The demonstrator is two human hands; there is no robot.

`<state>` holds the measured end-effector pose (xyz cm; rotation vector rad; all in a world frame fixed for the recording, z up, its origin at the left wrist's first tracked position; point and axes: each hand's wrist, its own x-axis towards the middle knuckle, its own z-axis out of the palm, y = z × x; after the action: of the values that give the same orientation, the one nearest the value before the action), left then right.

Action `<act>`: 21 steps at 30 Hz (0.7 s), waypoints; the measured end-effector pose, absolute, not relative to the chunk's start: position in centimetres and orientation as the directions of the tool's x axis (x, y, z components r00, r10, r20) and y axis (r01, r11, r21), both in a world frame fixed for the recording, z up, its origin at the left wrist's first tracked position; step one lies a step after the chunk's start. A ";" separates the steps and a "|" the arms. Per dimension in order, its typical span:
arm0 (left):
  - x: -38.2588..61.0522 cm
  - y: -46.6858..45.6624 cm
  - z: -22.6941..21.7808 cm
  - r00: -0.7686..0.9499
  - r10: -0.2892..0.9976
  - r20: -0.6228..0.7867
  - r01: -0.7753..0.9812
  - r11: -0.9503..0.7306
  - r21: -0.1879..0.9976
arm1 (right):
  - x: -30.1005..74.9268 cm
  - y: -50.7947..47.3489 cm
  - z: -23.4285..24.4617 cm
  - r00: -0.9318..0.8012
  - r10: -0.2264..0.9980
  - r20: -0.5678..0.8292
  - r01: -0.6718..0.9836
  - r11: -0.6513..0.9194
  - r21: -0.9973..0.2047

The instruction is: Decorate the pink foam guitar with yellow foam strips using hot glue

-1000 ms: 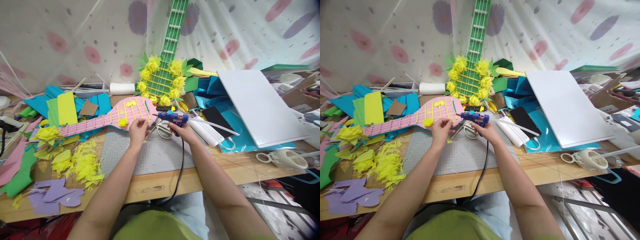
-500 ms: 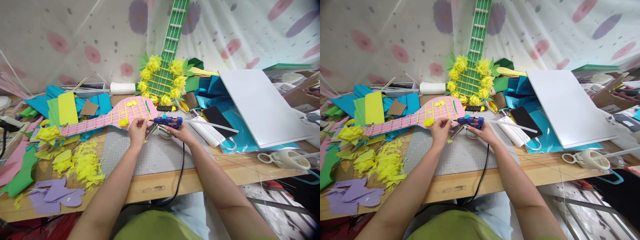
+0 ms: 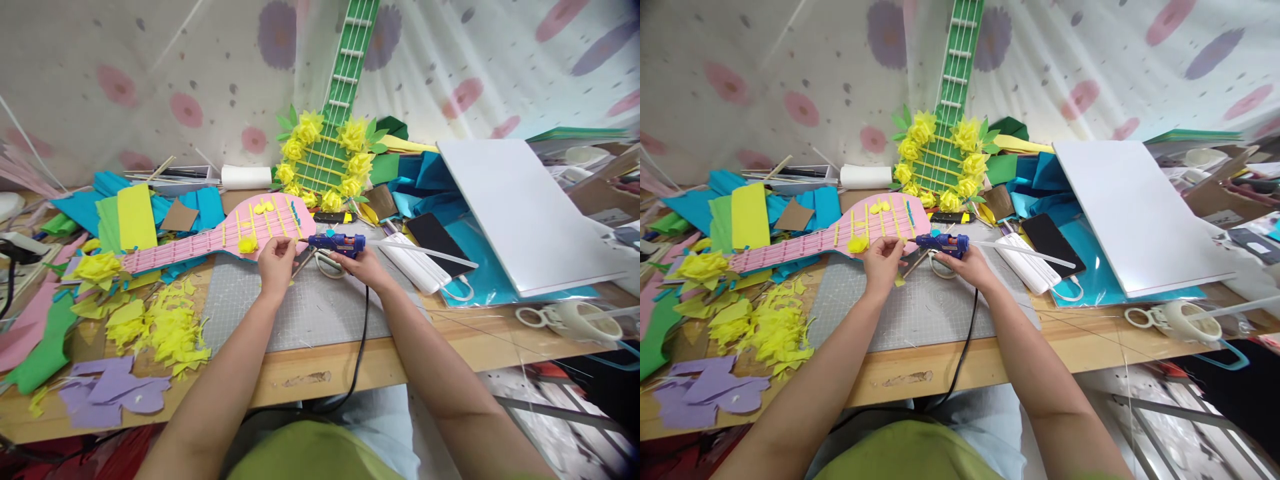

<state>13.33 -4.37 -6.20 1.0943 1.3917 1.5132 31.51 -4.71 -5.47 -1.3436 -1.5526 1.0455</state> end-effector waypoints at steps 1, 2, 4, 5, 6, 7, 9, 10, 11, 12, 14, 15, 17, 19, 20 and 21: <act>13.3 -4.4 -6.2 -0.313 0.946 0.083 0.003 -0.086 0.996 | 31.5 -4.7 -5.5 -0.101 0.993 0.055 0.318 0.085 -0.944; 13.3 -4.4 -6.3 -0.311 0.947 0.084 0.003 -0.087 0.996 | 31.5 -4.7 -5.5 -0.100 0.994 0.052 0.319 0.081 -0.944; 13.4 -4.4 -6.3 -0.308 0.948 0.084 0.001 -0.088 0.996 | 31.5 -4.7 -5.5 -0.099 0.994 0.047 0.325 0.077 -0.943; 13.4 -4.4 -6.3 -0.306 0.948 0.085 0.001 -0.089 0.996 | 31.5 -4.7 -5.5 -0.101 0.994 0.046 0.330 0.077 -0.941; 13.4 -4.4 -6.3 -0.304 0.949 0.086 0.002 -0.090 0.996 | 31.6 -4.7 -5.5 -0.104 0.993 0.047 0.333 0.079 -0.940; 13.4 -4.4 -6.4 -0.301 0.950 0.088 0.003 -0.091 0.996 | 31.6 -4.7 -5.5 -0.105 0.993 0.049 0.334 0.082 -0.939; 13.4 -4.4 -6.4 -0.296 0.951 0.087 0.004 -0.090 0.996 | 31.6 -4.7 -5.5 -0.108 0.993 0.054 0.334 0.087 -0.938; 13.5 -4.4 -6.4 -0.293 0.952 0.085 0.005 -0.087 0.996 | 31.6 -4.7 -5.4 -0.107 0.993 0.057 0.332 0.090 -0.939; 13.5 -4.4 -6.4 -0.291 0.953 0.081 0.005 -0.083 0.997 | 31.6 -4.7 -5.4 -0.108 0.992 0.060 0.330 0.093 -0.940; 13.5 -4.4 -6.4 -0.290 0.954 0.078 0.006 -0.080 0.997 | 31.6 -4.7 -5.4 -0.108 0.992 0.063 0.328 0.095 -0.940; 13.5 -4.5 -6.4 -0.285 0.955 0.080 0.005 -0.082 0.997 | 31.6 -4.7 -5.5 -0.109 0.992 0.067 0.325 0.100 -0.940; 13.5 -4.5 -6.4 -0.285 0.955 0.085 0.003 -0.088 0.996 | 31.6 -4.7 -5.5 -0.108 0.991 0.073 0.322 0.104 -0.941; 13.6 -4.5 -6.5 -0.288 0.952 0.101 -0.001 -0.105 0.994 | 31.6 -4.6 -5.7 -0.109 0.990 0.087 0.317 0.118 -0.941; 13.7 -4.5 -6.6 -0.295 0.949 0.109 -0.007 -0.117 0.993 | 31.6 -4.5 -5.9 -0.106 0.988 0.110 0.317 0.139 -0.938; 13.7 -4.4 -6.6 -0.300 0.948 0.107 -0.012 -0.116 0.993 | 31.7 -4.3 -6.0 -0.090 0.987 0.132 0.320 0.154 -0.935; 13.8 -4.4 -6.7 -0.304 0.947 0.101 -0.019 -0.112 0.993 | 31.8 -4.2 -6.2 -0.069 0.986 0.150 0.325 0.164 -0.931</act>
<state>13.77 -4.41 -6.68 1.1000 1.3512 1.5340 31.80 -4.20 -6.19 -1.3036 -1.5562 0.9408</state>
